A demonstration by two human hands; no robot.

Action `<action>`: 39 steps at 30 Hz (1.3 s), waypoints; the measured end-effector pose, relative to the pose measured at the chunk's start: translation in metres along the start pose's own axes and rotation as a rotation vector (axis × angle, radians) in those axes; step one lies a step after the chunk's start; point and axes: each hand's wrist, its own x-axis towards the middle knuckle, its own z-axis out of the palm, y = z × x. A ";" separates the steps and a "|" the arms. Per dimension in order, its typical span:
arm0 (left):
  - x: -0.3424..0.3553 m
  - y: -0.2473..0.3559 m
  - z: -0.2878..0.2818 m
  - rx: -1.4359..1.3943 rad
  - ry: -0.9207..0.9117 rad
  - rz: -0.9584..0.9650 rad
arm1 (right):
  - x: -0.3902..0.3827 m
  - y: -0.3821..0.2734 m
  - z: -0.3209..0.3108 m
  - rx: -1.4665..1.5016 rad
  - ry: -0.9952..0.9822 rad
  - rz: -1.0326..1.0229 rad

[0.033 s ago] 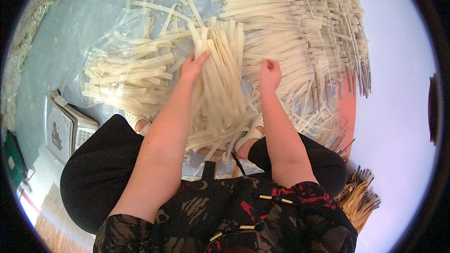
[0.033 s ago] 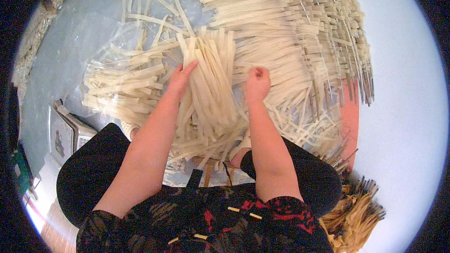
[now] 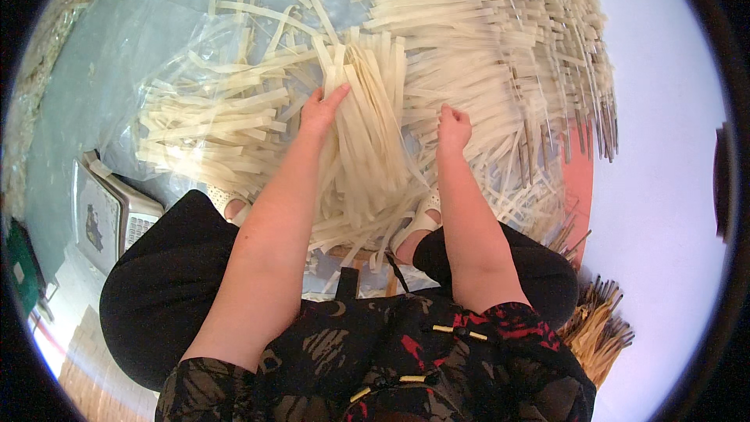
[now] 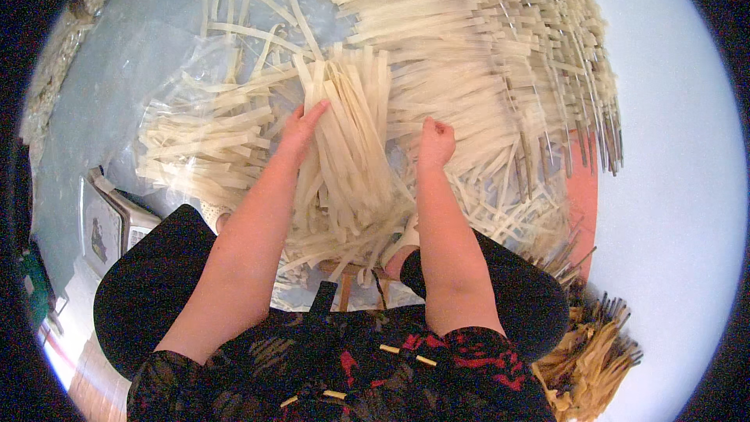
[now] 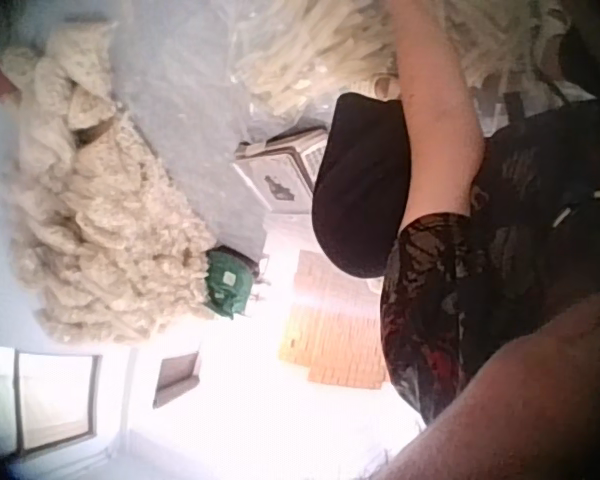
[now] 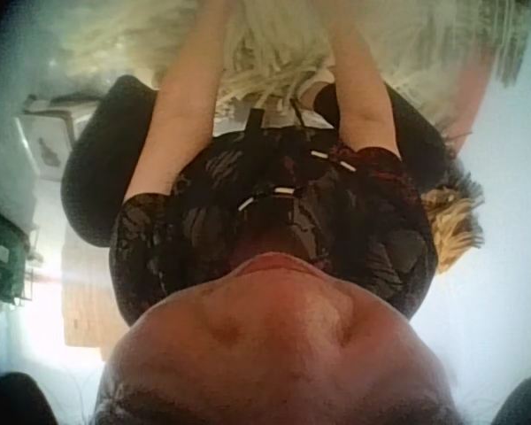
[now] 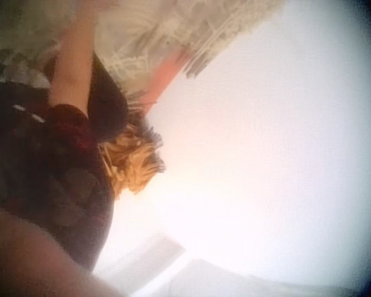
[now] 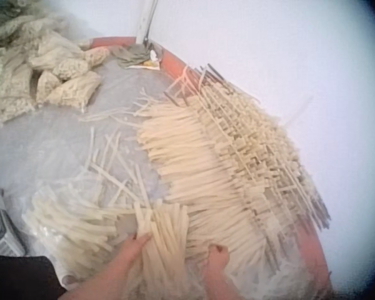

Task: The person sorts and packs bundles of dried rice noodles by hand into plastic bags while seated on the floor, and organizes others onto wooden drying racks.

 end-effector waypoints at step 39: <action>-0.029 0.040 0.048 -0.585 -0.416 -0.310 | -0.057 -0.087 0.025 -0.397 -1.106 -0.220</action>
